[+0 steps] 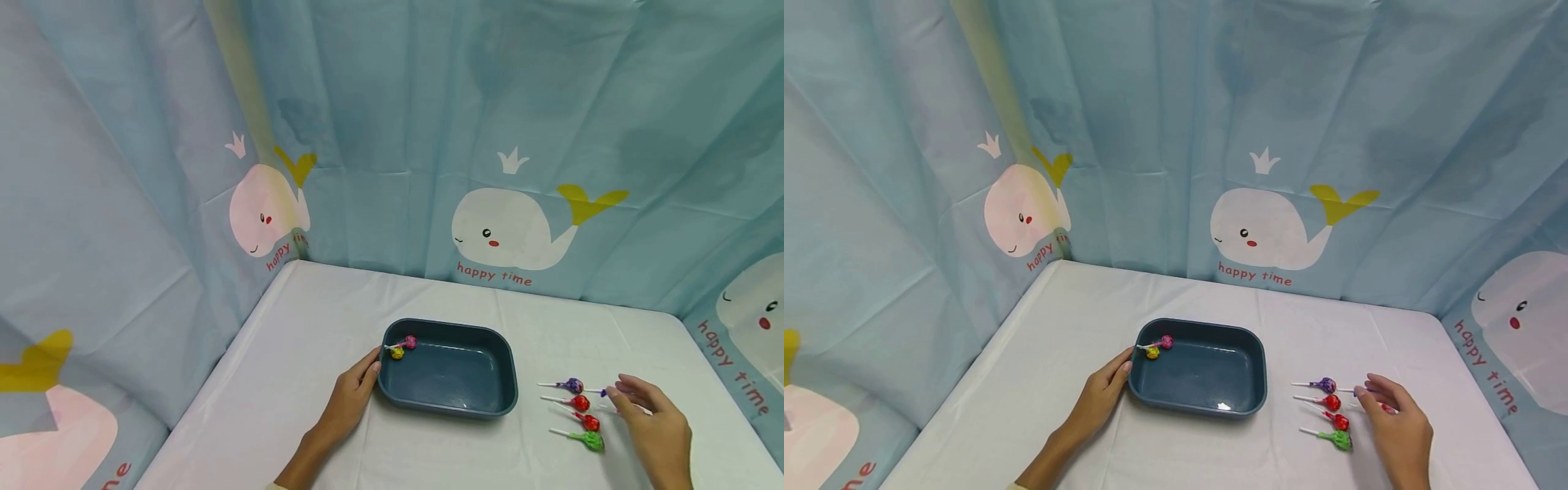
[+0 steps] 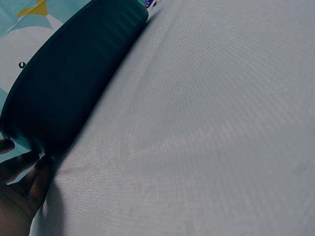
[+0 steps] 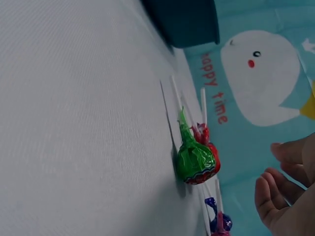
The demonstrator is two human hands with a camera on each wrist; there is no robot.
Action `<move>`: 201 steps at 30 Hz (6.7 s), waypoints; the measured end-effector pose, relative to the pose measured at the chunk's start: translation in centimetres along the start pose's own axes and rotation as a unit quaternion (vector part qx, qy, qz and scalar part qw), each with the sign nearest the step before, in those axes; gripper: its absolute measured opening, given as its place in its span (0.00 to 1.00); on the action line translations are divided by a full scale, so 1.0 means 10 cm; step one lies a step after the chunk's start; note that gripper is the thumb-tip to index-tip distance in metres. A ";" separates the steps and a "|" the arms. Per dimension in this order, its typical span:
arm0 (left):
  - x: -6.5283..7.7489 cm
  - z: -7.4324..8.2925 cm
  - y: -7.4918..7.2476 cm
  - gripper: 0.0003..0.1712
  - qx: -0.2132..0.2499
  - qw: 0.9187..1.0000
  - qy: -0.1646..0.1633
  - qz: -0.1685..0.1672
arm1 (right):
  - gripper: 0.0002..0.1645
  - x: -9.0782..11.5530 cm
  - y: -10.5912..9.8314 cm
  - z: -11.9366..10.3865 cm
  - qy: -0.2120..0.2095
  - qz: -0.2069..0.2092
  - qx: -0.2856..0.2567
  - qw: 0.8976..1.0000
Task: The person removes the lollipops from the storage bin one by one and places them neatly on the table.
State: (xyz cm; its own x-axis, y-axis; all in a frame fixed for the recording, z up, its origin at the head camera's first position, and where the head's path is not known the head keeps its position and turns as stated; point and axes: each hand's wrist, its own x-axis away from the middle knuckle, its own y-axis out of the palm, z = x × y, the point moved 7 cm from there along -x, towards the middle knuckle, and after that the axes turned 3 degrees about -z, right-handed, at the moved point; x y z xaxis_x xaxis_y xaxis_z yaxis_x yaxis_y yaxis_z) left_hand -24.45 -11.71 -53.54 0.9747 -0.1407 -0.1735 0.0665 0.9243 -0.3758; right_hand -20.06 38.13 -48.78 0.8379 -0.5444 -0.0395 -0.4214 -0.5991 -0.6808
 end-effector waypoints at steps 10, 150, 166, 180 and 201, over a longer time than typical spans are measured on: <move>0.01 0.00 0.00 0.28 -0.001 1.000 -0.002 0.000 | 0.29 0.10 0.18 -0.23 -0.033 -0.036 -0.044 0.998; 0.01 -0.02 0.00 0.28 -0.003 1.000 -0.006 0.005 | 0.27 0.80 2.31 -1.96 -0.191 -0.315 -0.115 0.923; 0.02 -0.04 0.00 0.28 -0.004 1.000 -0.003 0.005 | 0.29 0.82 2.41 -2.11 -0.234 -0.321 -0.083 0.914; 0.00 -0.02 0.01 0.29 -0.004 1.000 -0.002 0.003 | 0.19 0.84 2.47 -2.14 -0.281 -0.300 -0.025 0.911; 0.00 -0.01 0.00 0.27 -0.012 1.000 0.004 0.017 | 0.12 0.90 2.52 -2.17 -0.299 -0.315 -0.035 0.900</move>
State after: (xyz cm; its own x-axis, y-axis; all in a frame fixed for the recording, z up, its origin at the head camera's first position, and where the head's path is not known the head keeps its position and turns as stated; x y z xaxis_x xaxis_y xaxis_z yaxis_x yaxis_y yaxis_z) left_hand -24.46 -11.78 -53.62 0.9747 -0.1120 -0.1932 0.0282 0.9200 -0.3910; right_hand -30.70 5.39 -50.42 0.9466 0.3163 -0.0631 0.1984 -0.7253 -0.6592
